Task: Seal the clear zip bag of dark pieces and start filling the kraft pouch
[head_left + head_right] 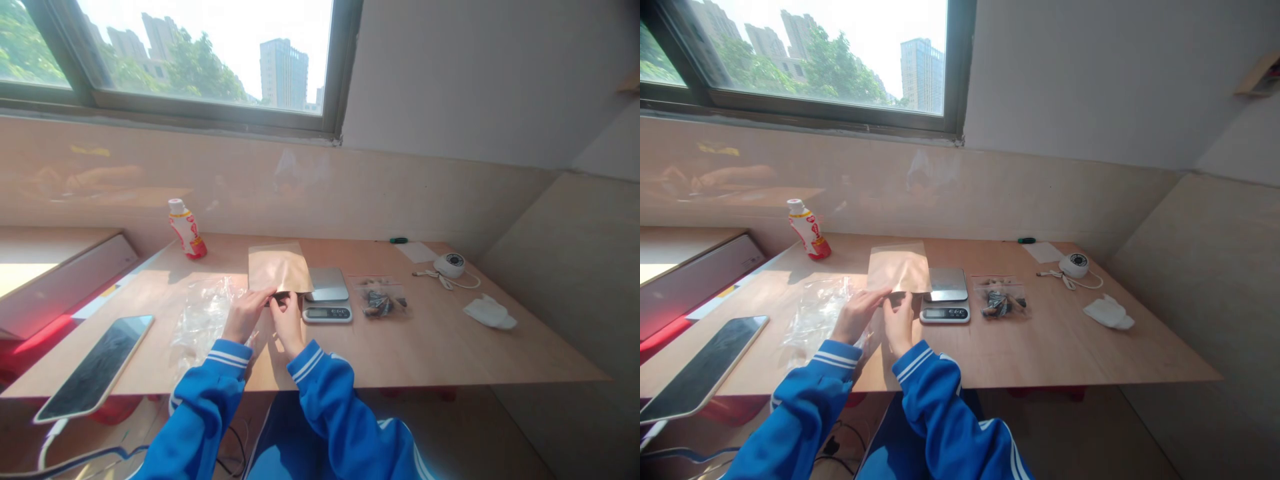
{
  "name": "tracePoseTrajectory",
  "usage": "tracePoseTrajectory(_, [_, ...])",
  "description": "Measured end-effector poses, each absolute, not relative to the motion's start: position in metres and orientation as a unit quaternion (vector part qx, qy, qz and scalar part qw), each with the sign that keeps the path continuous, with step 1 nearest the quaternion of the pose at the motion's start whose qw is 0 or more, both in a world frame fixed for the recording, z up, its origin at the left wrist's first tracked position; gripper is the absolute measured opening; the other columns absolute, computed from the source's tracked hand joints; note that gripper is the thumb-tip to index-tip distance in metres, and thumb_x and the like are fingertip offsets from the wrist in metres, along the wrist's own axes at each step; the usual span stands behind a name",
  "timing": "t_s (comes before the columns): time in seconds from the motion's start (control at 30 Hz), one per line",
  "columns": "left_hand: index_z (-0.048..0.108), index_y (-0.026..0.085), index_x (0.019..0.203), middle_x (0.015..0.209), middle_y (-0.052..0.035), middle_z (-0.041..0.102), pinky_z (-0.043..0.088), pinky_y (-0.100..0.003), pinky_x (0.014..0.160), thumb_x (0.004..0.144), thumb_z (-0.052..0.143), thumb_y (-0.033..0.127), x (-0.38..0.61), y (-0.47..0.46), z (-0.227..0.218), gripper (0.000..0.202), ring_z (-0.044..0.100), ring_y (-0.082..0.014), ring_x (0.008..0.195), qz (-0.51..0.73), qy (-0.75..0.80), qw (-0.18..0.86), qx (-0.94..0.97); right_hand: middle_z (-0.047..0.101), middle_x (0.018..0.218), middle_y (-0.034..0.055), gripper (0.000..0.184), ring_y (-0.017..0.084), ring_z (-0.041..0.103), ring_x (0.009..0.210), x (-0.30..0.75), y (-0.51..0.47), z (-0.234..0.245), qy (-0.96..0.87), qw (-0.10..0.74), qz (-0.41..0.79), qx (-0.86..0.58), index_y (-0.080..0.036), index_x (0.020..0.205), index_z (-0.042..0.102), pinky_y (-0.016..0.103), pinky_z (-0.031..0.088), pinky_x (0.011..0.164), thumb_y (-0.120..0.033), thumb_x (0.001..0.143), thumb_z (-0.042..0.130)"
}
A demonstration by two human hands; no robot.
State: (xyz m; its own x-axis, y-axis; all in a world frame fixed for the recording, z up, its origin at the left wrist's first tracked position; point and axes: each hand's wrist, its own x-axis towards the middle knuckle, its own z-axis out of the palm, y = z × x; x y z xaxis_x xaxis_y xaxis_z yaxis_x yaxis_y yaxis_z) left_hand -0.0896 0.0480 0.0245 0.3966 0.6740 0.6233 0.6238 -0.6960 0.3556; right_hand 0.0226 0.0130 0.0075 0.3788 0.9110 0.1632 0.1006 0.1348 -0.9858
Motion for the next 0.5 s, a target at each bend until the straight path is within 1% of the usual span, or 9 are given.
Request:
tracePoseTrajectory(0.07, [0.064,0.022,0.109,0.107,-0.0072,0.069,0.052,-0.034,0.089,0.084,0.043,0.017,-0.090,0.048,0.023,0.034,0.064,-0.0195,0.097,0.391,0.374,0.057,0.839,0.069,0.093,0.0081,0.027,0.018,0.066,0.076,0.024,0.014,0.006,-0.435,0.627,0.344,-0.548,-0.018,0.106,0.053,0.029,0.054,0.067,-0.030,0.082,0.054])
tracePoseTrajectory(0.17, [0.062,0.021,0.114,0.117,-0.0078,0.065,0.049,-0.036,0.096,0.079,0.041,0.014,-0.092,0.047,0.019,0.041,0.060,-0.0197,0.108,0.388,0.373,0.110,0.835,0.069,0.090,0.0074,0.022,0.018,0.066,0.079,0.026,0.015,0.006,-0.420,0.642,0.355,-0.534,-0.017,0.098,0.057,0.030,0.054,0.071,-0.029,0.079,0.057])
tracePoseTrajectory(0.3, [0.058,0.021,0.119,0.123,-0.0081,0.061,0.051,-0.033,0.092,0.079,0.039,0.018,-0.093,0.046,0.018,0.045,0.059,-0.0186,0.111,0.387,0.391,0.186,0.814,0.069,0.087,0.0075,0.021,0.019,0.066,0.079,0.030,0.011,0.006,-0.406,0.648,0.387,-0.515,-0.014,0.094,0.061,0.031,0.055,0.071,-0.027,0.077,0.057])
tracePoseTrajectory(0.4, [0.058,0.021,0.118,0.124,-0.0073,0.061,0.051,-0.033,0.094,0.082,0.039,0.022,-0.095,0.045,0.028,0.041,0.058,-0.0194,0.114,0.396,0.397,0.188,0.806,0.070,0.088,0.0074,0.020,0.019,0.066,0.078,0.040,0.002,0.014,-0.416,0.640,0.400,-0.507,-0.015,0.093,0.063,0.030,0.054,0.069,-0.026,0.079,0.055])
tracePoseTrajectory(0.5, [0.061,0.021,0.113,0.121,-0.0072,0.064,0.047,-0.036,0.098,0.086,0.040,0.028,-0.097,0.042,0.041,0.035,0.058,-0.0208,0.115,0.419,0.408,0.160,0.795,0.071,0.089,0.0065,0.019,0.019,0.066,0.079,0.065,-0.005,0.030,-0.451,0.633,0.341,-0.529,-0.016,0.093,0.064,0.031,0.053,0.072,-0.025,0.081,0.053])
